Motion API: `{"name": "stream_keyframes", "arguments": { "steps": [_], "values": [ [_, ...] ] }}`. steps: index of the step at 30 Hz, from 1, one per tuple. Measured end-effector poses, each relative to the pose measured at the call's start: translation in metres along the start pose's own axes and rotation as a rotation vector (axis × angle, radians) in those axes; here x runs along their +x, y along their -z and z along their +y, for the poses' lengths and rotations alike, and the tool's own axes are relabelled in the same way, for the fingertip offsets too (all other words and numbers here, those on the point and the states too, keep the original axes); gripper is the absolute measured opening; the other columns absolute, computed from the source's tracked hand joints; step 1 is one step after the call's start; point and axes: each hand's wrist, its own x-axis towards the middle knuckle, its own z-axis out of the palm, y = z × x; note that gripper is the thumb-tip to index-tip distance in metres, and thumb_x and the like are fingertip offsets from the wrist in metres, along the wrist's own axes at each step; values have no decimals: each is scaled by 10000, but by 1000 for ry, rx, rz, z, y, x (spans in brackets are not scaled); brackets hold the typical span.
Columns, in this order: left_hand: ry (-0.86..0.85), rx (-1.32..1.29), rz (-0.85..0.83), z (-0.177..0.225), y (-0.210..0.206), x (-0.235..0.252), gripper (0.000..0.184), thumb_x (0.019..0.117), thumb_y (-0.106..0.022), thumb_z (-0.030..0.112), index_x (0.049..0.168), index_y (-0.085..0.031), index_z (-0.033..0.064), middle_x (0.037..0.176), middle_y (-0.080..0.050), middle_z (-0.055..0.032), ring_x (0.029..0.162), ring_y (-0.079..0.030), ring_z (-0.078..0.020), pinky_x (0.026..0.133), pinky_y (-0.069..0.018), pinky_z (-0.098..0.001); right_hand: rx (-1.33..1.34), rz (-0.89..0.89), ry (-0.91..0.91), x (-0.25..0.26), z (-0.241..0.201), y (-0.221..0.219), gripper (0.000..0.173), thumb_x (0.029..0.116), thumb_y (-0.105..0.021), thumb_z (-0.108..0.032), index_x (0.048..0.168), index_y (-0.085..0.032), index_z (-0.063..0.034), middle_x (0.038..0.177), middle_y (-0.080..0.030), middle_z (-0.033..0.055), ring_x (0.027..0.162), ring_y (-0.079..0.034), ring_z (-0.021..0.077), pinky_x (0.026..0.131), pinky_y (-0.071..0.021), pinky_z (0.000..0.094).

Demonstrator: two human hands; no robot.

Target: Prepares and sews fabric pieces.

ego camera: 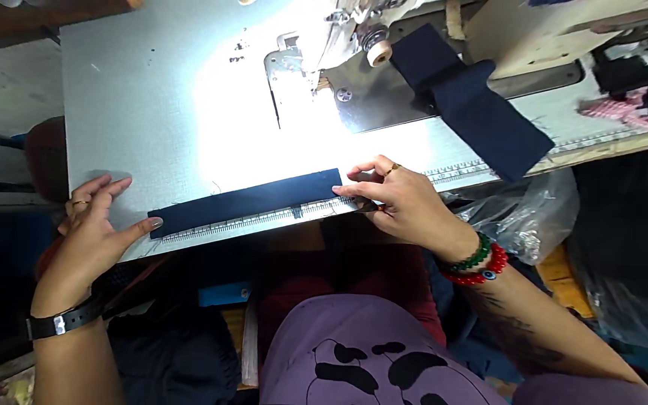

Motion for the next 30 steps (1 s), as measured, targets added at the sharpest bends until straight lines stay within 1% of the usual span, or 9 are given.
{"name": "stream_keyframes", "arguments": {
  "steps": [10,14,18,20,22,24,26,28,30],
  "values": [
    [13,19,-9,-6,-1,-2,814,776,-830,483,1463,-547,149,1617,-318,-159,1461,-305,-436,1071,-294,-728,23,13,-21,1,-1,0,363,870,-592,-137,1161,-791,-223,1166,-666,97,882,-646,228,657,-523,411],
    [5,25,-17,4,1,-3,755,793,-827,437,1438,-571,138,1613,-329,-168,1456,-322,-441,1070,-308,-729,24,15,-22,2,-1,0,353,868,-595,-140,1149,-794,-217,1157,-665,89,875,-640,222,650,-513,405],
    [-87,78,49,33,-3,-8,546,905,-709,351,1384,-611,110,1595,-360,-183,1416,-370,-454,1033,-302,-730,52,23,-50,3,-2,1,331,866,-604,-152,1132,-793,-211,1144,-665,72,866,-642,202,641,-519,397],
    [-143,65,88,52,-9,-7,480,979,-613,383,1363,-630,96,1550,-439,-170,1392,-425,-413,1062,-310,-687,93,21,-90,7,-2,4,332,872,-612,-143,1156,-777,-190,1115,-660,52,846,-643,163,649,-541,367],
    [-200,29,94,69,-20,-3,477,997,-606,410,1347,-642,88,1472,-522,-157,1347,-478,-374,1068,-338,-641,107,35,-122,14,-4,5,291,918,-625,-167,1173,-765,-168,1088,-657,55,836,-645,150,668,-556,349],
    [-271,10,70,81,-35,3,480,946,-682,419,1287,-664,83,1367,-565,-167,1262,-510,-382,1002,-372,-633,71,57,-109,27,-9,3,237,960,-642,-218,1152,-768,-160,1088,-664,66,880,-650,176,726,-557,378],
    [-305,13,17,86,-48,10,367,904,-734,394,1137,-689,113,1284,-571,-146,1191,-521,-372,936,-392,-616,37,49,-75,43,-14,-2,247,966,-659,-266,1160,-769,-161,1116,-693,80,948,-660,228,789,-545,433],
    [-314,5,-39,89,-51,14,216,905,-734,344,984,-702,145,1235,-570,-106,1165,-515,-336,930,-385,-585,15,22,-34,58,-17,-7,270,967,-656,-309,1166,-765,-164,1082,-710,83,937,-664,259,778,-533,464],
    [-329,10,-64,91,-51,15,163,914,-725,308,928,-693,149,1189,-586,-84,1133,-527,-308,922,-383,-558,-7,-22,-23,67,-19,-10,283,969,-651,-327,1184,-758,-177,1013,-695,73,912,-654,258,739,-524,460]
  ]
}}
